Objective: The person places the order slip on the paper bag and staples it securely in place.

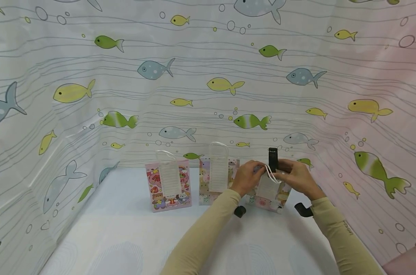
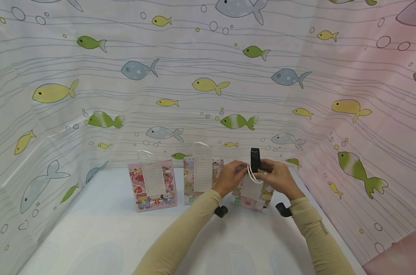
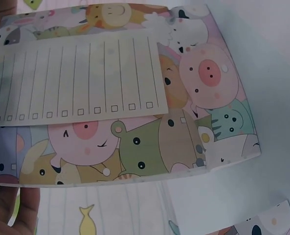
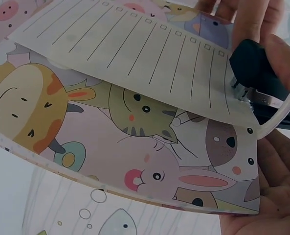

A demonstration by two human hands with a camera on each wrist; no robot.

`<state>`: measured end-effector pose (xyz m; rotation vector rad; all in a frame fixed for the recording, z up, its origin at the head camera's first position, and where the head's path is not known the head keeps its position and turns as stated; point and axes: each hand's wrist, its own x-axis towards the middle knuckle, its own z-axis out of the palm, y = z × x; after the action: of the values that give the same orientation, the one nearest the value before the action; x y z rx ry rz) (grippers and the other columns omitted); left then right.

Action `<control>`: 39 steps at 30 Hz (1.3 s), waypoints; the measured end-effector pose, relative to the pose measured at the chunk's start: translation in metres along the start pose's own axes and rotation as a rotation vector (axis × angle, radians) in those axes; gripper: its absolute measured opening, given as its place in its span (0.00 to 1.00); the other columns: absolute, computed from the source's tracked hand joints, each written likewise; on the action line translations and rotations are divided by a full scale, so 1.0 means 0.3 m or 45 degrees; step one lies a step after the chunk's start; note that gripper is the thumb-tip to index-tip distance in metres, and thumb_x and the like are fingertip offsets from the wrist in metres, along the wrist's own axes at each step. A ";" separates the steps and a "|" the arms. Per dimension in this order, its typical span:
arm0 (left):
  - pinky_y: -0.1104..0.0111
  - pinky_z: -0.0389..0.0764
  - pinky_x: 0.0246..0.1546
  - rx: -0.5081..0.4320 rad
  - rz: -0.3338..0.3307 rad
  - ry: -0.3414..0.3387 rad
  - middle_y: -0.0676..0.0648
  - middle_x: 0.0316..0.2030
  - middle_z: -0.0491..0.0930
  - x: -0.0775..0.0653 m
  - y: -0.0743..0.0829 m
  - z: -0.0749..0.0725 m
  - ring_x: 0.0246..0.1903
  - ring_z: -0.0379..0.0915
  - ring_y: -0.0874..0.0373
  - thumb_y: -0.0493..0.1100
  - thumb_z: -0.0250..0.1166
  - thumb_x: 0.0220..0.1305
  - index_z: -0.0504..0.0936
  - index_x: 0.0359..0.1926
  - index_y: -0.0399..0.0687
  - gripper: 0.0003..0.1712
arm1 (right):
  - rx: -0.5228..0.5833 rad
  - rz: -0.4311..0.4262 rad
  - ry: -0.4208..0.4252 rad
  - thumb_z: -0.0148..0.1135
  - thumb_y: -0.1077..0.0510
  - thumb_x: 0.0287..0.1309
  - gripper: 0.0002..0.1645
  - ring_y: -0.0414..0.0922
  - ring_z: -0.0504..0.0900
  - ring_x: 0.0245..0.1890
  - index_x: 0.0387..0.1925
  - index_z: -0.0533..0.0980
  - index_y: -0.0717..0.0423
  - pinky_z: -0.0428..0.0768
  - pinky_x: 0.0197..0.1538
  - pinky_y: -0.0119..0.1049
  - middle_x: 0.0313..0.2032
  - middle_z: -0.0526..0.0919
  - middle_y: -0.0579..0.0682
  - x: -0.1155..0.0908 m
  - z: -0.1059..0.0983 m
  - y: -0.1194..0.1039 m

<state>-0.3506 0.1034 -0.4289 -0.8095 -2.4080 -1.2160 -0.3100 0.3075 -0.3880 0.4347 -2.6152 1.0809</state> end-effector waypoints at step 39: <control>0.75 0.75 0.53 -0.030 0.060 0.000 0.58 0.48 0.84 0.000 -0.006 -0.003 0.52 0.78 0.68 0.52 0.62 0.74 0.86 0.53 0.54 0.14 | -0.030 -0.186 0.019 0.76 0.48 0.58 0.30 0.57 0.86 0.49 0.56 0.81 0.61 0.83 0.50 0.51 0.49 0.87 0.57 0.012 0.018 0.037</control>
<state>-0.3519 0.1018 -0.4296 -0.8684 -2.3647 -1.2288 -0.3182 0.3106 -0.3974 0.6002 -2.5357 1.0009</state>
